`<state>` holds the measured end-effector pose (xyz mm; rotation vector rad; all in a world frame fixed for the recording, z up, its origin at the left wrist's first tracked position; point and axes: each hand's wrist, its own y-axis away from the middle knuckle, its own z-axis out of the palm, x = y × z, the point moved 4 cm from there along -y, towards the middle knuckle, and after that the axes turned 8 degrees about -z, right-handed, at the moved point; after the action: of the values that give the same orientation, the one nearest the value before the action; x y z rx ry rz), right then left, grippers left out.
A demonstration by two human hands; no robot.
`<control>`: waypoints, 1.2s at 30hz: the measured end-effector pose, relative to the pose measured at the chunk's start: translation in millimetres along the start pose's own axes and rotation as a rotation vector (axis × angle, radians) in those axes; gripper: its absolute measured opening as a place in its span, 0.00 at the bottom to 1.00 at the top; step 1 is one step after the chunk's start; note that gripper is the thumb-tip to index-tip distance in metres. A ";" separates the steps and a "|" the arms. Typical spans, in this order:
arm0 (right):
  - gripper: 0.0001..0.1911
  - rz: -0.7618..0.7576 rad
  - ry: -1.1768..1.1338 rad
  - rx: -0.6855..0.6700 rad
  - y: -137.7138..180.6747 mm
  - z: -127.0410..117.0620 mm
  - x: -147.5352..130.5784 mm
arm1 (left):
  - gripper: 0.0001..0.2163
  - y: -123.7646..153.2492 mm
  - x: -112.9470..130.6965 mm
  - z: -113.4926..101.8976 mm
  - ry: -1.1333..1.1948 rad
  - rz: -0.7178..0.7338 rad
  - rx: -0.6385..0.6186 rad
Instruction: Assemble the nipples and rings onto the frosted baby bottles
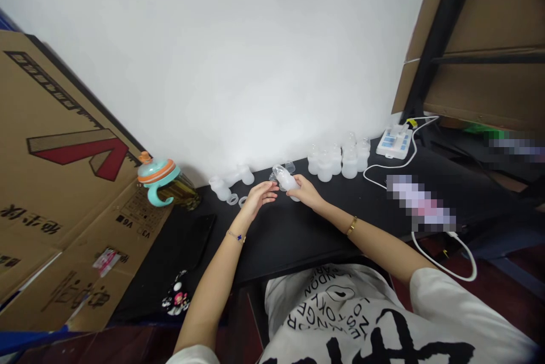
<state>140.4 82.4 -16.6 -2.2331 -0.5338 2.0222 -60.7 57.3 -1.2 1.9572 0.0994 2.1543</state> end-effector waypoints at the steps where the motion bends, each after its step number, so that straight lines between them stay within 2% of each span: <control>1: 0.22 -0.005 0.015 0.002 -0.9 -0.7 1.6 | 0.21 -0.4 -0.7 0.0 -0.009 0.000 -0.006; 6: 0.26 -0.006 0.032 0.004 -4.9 -2.5 8.6 | 0.22 -3.5 -3.6 1.5 -0.085 0.004 -0.004; 9: 0.27 -0.006 0.027 0.018 -7.2 -3.6 11.5 | 0.20 -5.6 -5.4 2.6 -0.237 0.053 0.056; 12: 0.27 -0.015 0.043 0.043 -9.1 -6.1 12.8 | 0.14 -3.6 -2.8 3.1 -0.494 0.236 0.203; 15: 0.26 -0.028 0.062 0.061 -10.0 -9.1 12.5 | 0.08 1.2 -0.8 6.5 -0.728 0.387 0.268; 17: 0.26 -0.023 0.071 0.068 -10.2 -10.9 12.7 | 0.05 3.0 -1.1 7.7 -0.797 0.418 0.269; 25: 0.29 0.026 0.114 0.148 -13.3 -17.9 17.5 | 0.05 1.2 -5.0 8.3 -0.863 0.395 0.218; 36: 0.31 0.058 0.093 0.180 -13.4 -22.2 17.3 | 0.07 2.2 -6.7 11.2 -0.843 0.416 0.111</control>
<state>160.5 104.0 -26.3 -2.2447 -0.2694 1.8964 -49.3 52.5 -6.2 2.9740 -0.3634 1.3269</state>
